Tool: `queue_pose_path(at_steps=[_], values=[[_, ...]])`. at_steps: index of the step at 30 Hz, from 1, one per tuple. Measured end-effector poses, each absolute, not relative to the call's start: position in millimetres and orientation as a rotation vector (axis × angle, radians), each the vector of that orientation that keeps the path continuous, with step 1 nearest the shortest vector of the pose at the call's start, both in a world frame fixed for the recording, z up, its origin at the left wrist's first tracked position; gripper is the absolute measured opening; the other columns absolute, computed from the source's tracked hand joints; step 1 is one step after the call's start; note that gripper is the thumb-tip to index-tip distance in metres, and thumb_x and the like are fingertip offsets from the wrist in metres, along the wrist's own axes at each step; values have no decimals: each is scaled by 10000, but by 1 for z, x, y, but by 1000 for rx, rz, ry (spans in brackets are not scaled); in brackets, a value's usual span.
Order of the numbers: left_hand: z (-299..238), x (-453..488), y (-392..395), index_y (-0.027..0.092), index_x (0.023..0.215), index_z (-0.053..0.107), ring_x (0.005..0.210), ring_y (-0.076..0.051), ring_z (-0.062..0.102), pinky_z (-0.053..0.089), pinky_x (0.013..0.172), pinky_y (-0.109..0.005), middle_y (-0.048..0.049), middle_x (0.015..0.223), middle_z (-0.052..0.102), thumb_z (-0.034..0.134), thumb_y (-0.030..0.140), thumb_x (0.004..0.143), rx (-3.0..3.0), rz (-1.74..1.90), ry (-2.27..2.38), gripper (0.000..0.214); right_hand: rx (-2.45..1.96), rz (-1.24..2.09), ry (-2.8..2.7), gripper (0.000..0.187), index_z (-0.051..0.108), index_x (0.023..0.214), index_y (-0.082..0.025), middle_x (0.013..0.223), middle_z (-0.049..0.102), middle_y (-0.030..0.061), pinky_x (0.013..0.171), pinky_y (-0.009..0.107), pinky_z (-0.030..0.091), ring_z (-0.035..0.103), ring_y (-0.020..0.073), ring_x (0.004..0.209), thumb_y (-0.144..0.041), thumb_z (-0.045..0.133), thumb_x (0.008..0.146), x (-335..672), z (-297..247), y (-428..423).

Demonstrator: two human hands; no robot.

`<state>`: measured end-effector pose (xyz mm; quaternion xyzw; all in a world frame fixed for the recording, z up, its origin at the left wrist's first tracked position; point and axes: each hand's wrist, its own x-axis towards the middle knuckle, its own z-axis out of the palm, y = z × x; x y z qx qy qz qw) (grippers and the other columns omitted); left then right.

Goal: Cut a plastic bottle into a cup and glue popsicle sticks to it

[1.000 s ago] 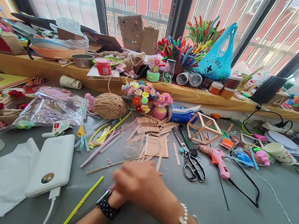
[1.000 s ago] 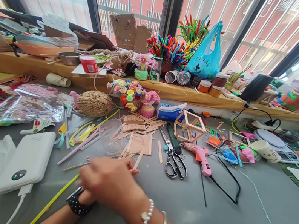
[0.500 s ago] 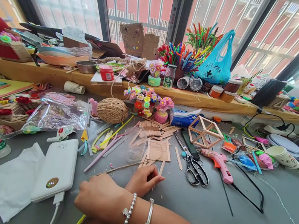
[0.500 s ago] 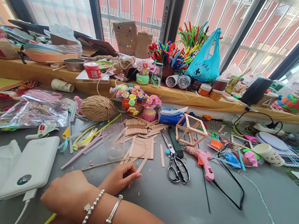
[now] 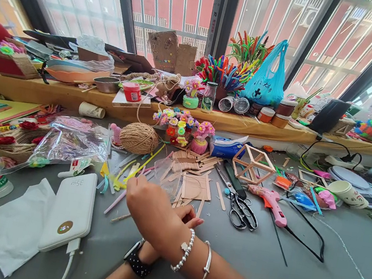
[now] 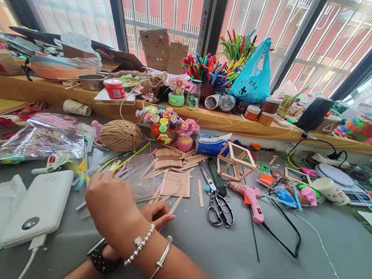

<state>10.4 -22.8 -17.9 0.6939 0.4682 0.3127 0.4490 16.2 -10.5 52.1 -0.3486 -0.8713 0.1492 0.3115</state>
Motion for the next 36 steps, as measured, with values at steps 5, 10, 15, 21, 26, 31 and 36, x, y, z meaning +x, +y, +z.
queue_pose_path(at_steps=[5,10,15,21,26,31,36], values=[[-10,10,-23,190,567,451,539,-116,390,299,499,-246,25,547,460,522,414,729,1696,744,1160,285,-1165,228,-2196,207,481,897,-122,838,553,144,445,257,433,569,179,624,-41,307,821,13,65,-3],[-23,7,-18,183,588,482,518,-108,396,307,482,-227,32,539,462,522,436,729,1746,741,1185,293,-1110,119,-2187,154,457,946,-151,863,541,91,484,224,434,555,148,646,-102,372,828,0,57,-6],[-17,8,-21,202,583,570,501,-125,421,354,457,-208,34,502,463,521,381,727,1744,935,1249,235,-1014,38,-1956,117,426,942,-207,869,526,45,653,277,450,525,167,779,-261,422,839,39,33,-17],[1,-4,-22,176,591,524,462,-99,414,366,462,-189,46,490,449,495,345,759,1744,1034,1174,240,-1234,197,-1500,137,379,774,-205,702,444,-9,600,260,390,444,126,628,-319,436,825,116,-3,-22],[7,-8,-22,167,580,487,522,-95,429,341,517,-209,28,566,492,520,315,762,2049,904,1209,236,-1169,971,-1381,271,424,735,-192,536,345,-72,443,213,276,337,78,467,-455,453,795,131,-9,-17],[6,-2,-13,168,679,519,604,-117,526,409,583,-240,9,651,567,587,321,712,1815,892,1113,170,-991,1366,-1062,325,406,664,-193,469,353,-96,372,191,168,237,35,372,-486,527,735,131,-11,-12],[2,9,8,154,661,462,512,-100,559,435,540,-230,40,543,561,688,323,601,1323,856,837,288,-938,1451,-806,354,418,646,-186,439,367,-108,352,171,131,194,13,341,-488,601,666,135,-12,-7]])
